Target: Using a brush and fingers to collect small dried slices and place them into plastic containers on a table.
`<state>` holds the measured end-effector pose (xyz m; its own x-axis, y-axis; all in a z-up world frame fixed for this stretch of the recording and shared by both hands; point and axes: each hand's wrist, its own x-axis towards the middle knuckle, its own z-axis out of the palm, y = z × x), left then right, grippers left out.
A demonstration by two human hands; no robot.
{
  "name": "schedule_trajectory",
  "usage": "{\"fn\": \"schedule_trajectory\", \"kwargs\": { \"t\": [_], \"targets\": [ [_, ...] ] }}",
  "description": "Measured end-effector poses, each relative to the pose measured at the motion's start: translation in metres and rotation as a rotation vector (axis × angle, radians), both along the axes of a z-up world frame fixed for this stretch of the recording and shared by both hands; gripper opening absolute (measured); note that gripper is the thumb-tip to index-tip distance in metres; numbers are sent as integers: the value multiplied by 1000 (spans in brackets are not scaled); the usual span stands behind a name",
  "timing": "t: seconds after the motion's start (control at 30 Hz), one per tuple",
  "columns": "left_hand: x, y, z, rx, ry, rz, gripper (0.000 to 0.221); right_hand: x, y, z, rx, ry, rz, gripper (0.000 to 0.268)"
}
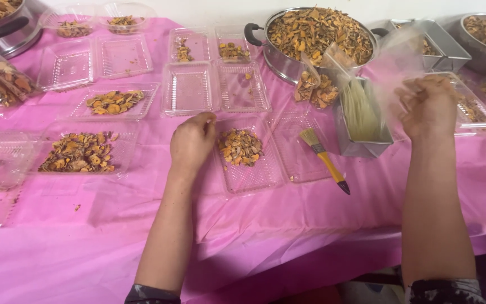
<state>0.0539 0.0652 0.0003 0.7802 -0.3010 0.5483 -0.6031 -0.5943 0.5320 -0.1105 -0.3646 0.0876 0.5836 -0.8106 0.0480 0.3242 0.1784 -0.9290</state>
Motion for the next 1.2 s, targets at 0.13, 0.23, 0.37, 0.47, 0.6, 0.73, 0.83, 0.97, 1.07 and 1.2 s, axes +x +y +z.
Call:
{"fn": "schedule_trajectory", "kwargs": {
  "t": [0.13, 0.23, 0.37, 0.47, 0.6, 0.73, 0.83, 0.97, 1.07, 1.2],
  "targets": [
    [-12, -4, 5, -82, -273, 50, 48, -22, 22, 17, -241, -116, -103, 24],
    [-51, -17, 27, 71, -373, 21, 79, -39, 54, 27, -546, -191, -54, 22],
    [-113, -39, 63, 116, -553, -291, 130, -31, 122, 35, -788, 223, 150, 16],
    [-132, -55, 70, 256, -566, -309, 135, -23, 175, 38, -894, 487, 274, 10],
    [-130, -56, 69, 171, -572, -265, 126, -18, 205, 35, -756, 383, 534, 10],
    [-116, -45, 58, 142, -346, -378, 119, -10, 197, 10, -580, 166, 662, 13],
    [-101, -36, 46, -54, -302, -422, 112, -15, 203, -1, -554, -61, 626, 31],
    [-100, -24, 49, -184, -169, -557, 101, -41, 211, 3, -1214, -167, 657, 40],
    [-96, -18, 45, -278, 8, -710, 98, -48, 212, 4, -1486, -126, 662, 40],
    [-105, -12, 38, -208, 212, -794, 100, -42, 210, -3, -1443, -139, 663, 18]
  ]
}}
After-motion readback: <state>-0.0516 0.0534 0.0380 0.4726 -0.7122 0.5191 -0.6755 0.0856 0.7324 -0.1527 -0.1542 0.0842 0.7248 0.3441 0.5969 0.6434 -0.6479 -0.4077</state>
